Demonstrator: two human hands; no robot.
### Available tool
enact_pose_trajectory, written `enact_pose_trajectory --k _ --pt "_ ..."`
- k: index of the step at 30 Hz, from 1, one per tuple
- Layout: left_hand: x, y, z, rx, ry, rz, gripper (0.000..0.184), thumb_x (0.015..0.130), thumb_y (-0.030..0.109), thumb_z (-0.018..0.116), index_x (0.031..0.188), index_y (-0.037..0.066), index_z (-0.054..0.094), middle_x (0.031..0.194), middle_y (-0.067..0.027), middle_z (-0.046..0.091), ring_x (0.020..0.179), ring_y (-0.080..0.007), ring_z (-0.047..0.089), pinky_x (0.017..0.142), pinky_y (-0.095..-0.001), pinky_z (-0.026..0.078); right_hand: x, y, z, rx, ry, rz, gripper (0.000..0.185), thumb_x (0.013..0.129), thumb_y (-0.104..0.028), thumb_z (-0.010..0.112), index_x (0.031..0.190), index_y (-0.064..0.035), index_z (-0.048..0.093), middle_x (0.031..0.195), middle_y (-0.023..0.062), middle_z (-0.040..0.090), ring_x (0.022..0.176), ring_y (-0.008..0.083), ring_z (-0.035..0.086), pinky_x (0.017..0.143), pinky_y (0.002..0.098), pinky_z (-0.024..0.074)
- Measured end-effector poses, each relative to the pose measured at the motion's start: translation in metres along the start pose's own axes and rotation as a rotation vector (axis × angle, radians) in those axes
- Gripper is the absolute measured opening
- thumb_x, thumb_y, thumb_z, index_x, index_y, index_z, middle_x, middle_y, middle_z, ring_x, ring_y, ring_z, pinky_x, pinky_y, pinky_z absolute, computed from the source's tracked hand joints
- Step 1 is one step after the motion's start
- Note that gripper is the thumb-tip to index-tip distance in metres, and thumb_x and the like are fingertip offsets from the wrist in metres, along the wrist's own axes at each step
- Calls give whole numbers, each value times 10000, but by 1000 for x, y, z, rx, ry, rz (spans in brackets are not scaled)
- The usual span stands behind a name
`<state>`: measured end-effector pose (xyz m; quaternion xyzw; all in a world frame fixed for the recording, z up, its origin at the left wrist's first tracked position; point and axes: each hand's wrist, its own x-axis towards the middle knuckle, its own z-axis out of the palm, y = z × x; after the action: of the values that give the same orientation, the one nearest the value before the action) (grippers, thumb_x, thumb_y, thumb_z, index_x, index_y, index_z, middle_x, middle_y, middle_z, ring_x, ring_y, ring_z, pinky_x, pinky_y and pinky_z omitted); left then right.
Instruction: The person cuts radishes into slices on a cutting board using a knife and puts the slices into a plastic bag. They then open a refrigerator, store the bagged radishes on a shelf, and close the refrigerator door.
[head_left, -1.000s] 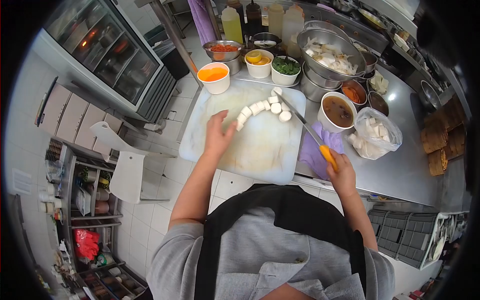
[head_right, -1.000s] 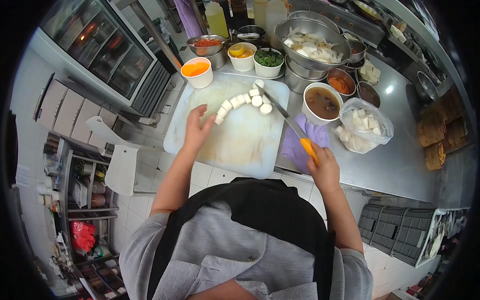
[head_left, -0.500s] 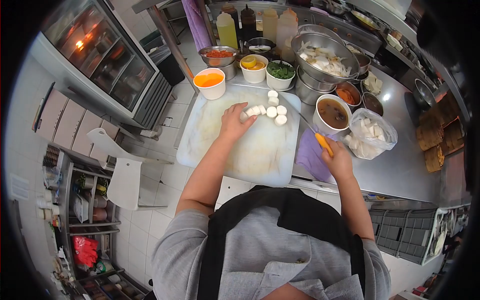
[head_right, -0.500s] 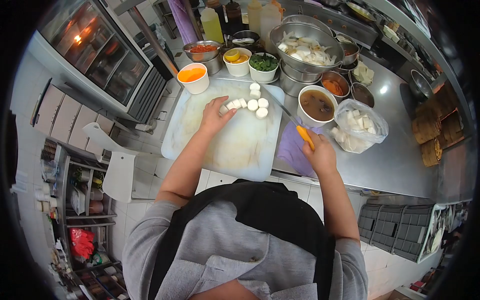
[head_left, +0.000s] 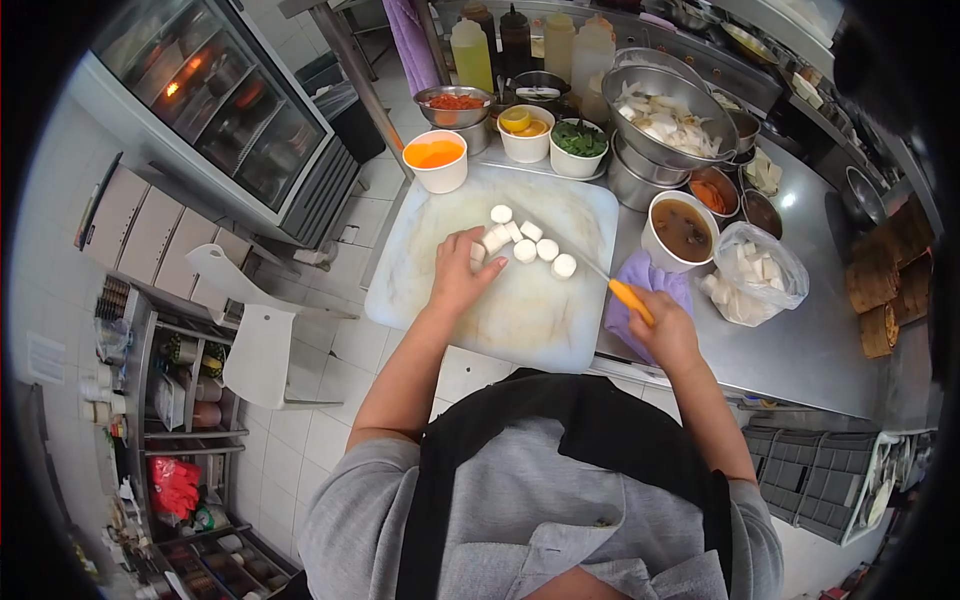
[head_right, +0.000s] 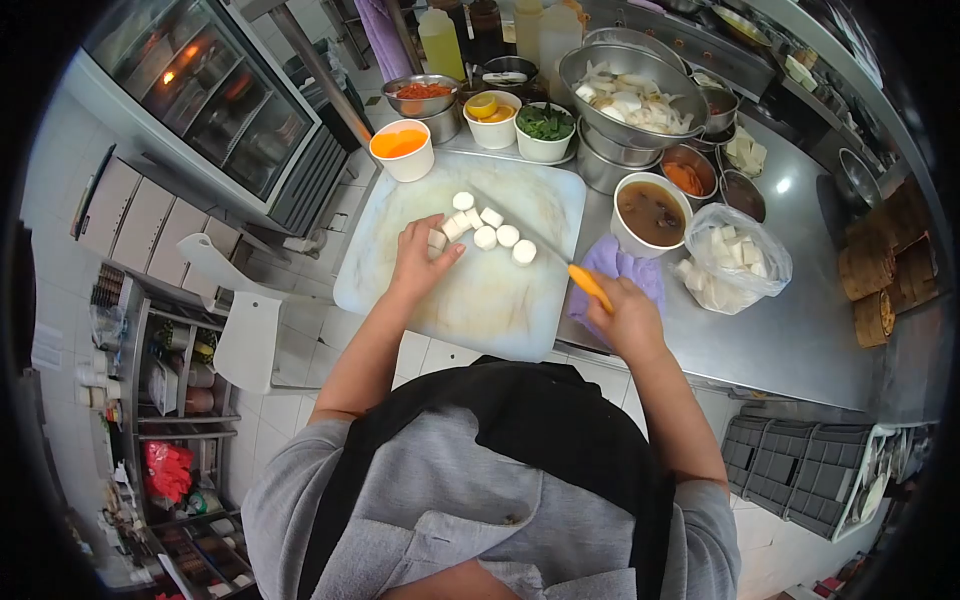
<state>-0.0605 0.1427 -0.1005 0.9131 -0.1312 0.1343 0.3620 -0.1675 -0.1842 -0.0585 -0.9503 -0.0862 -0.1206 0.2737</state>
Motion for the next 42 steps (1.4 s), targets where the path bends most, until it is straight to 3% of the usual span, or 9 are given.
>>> enact_pose_trajectory --k 8,10,14,22,27,31,37,40,42 --pt "1 24 -3 294 -86 -153 704 767 364 730 1354 101 442 1254 -157 488 1145 -351 442 976 -461 382 57 0 29 -341 12 -15 441 764 -164 689 1196 -116 612 1102 148 579 1010 337 568 826 434 477" --pt "5 30 3 315 -77 -132 676 780 354 718 1358 131 449 1247 -155 498 1137 -353 450 966 -455 398 69 -33 35 -268 55 -201 518 769 -230 699 1264 -147 566 1204 164 537 1080 358 539 900 452 455" --pt "15 24 18 348 -11 1 582 798 312 692 1336 225 489 1168 -133 548 1047 -351 501 885 -449 459 89 -71 81 -208 -21 -182 780 714 -399 743 1393 -236 396 1272 182 472 1113 370 516 919 433 475" --pt "29 6 8 334 -111 168 438 823 229 666 1248 220 558 1074 -76 580 979 -321 527 788 -417 512 122 -77 111 -177 -136 -158 687 739 -387 724 1349 -247 443 1211 143 492 1081 351 517 837 428 519" --pt "25 -3 3 127 -111 458 359 829 235 672 1178 179 611 1076 -77 596 932 -294 561 786 -394 505 129 -81 108 -181 -166 -132 626 744 -341 729 1316 -250 493 1169 122 502 1093 338 500 826 423 521" --pt "21 -3 6 96 -45 399 348 820 219 683 1156 161 617 1076 -90 593 929 -287 589 771 -388 515 136 -92 109 -207 -235 -63 525 773 -303 698 1269 -259 532 1137 121 514 1089 342 505 847 405 515" --pt "13 -9 2 -64 184 289 356 803 189 697 1142 132 607 1070 -118 578 937 -305 609 733 -389 533 116 -92 110 -162 -172 -56 518 765 -254 699 1260 -276 546 1134 119 498 1066 344 509 820 414 524" --pt "-7 8 -5 70 138 318 347 808 170 684 1144 143 604 1083 -109 573 958 -298 596 748 -394 529 106 -75 103 -90 -84 -92 494 762 -236 690 1238 -274 560 1148 135 486 1082 332 504 797 399 527" --pt "-22 17 -4 304 -19 340 336 809 146 671 1139 142 604 1084 -102 574 988 -294 577 770 -401 524 103 -62 102 90 167 -97 418 816 -245 653 1224 -215 566 1100 97 522 1020 259 549 751 357 529"
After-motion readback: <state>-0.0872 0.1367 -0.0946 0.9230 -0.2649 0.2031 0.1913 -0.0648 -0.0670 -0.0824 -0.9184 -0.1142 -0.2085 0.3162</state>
